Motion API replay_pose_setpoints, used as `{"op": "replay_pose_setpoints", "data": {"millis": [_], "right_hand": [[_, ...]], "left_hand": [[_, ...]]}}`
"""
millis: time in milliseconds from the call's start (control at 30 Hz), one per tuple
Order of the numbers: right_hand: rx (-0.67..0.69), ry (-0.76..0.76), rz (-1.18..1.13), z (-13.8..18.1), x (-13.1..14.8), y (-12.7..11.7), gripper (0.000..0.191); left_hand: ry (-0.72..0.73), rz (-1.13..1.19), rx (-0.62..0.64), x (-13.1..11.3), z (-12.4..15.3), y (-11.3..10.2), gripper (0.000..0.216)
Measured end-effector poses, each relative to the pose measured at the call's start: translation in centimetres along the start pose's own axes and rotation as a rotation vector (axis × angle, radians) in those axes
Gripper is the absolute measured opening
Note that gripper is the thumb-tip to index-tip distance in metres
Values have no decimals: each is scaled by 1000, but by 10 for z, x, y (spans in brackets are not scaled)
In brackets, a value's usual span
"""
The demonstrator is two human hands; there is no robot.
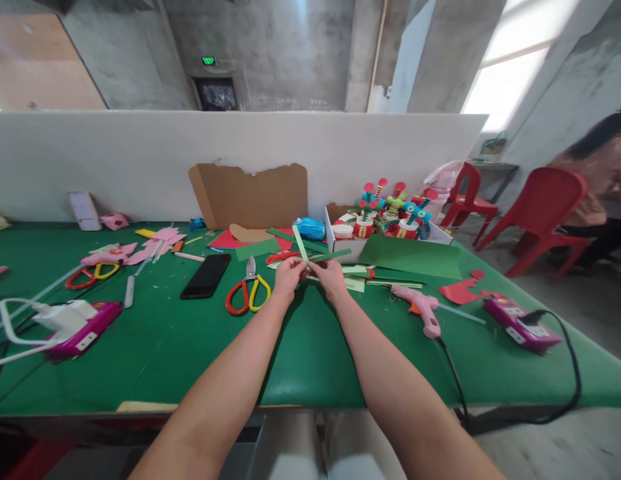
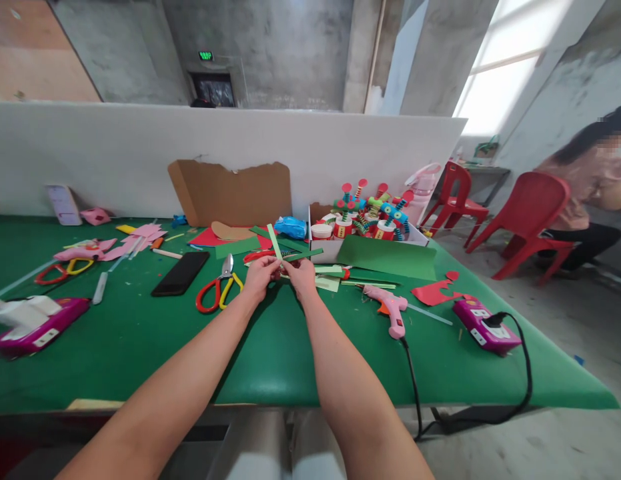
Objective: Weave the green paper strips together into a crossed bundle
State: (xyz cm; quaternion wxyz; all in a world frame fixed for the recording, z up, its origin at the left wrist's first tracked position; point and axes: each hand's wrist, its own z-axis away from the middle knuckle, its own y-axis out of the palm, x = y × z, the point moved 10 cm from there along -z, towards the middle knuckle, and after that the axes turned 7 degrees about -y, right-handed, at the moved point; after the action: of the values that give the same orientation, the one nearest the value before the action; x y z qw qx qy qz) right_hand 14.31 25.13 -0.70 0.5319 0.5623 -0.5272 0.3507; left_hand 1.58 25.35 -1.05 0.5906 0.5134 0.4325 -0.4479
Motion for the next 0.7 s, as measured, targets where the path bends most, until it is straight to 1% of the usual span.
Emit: {"op": "replay_pose_setpoints", "data": {"millis": [167, 367, 567, 700], "right_hand": [[-10, -10, -1, -2, 0, 0, 18], [-28, -50, -10, -3, 4, -2, 18], [-20, -38, 14, -5, -3, -3, 18], [-16, -3, 4, -6, -5, -5, 16]], "left_hand": [[34, -29, -23, -3, -1, -2, 30], [48, -22, -10, -5, 1, 2, 33], [28, -31, 21, -3, 0, 5, 32], [36, -2, 12, -2, -2, 3, 33]]}}
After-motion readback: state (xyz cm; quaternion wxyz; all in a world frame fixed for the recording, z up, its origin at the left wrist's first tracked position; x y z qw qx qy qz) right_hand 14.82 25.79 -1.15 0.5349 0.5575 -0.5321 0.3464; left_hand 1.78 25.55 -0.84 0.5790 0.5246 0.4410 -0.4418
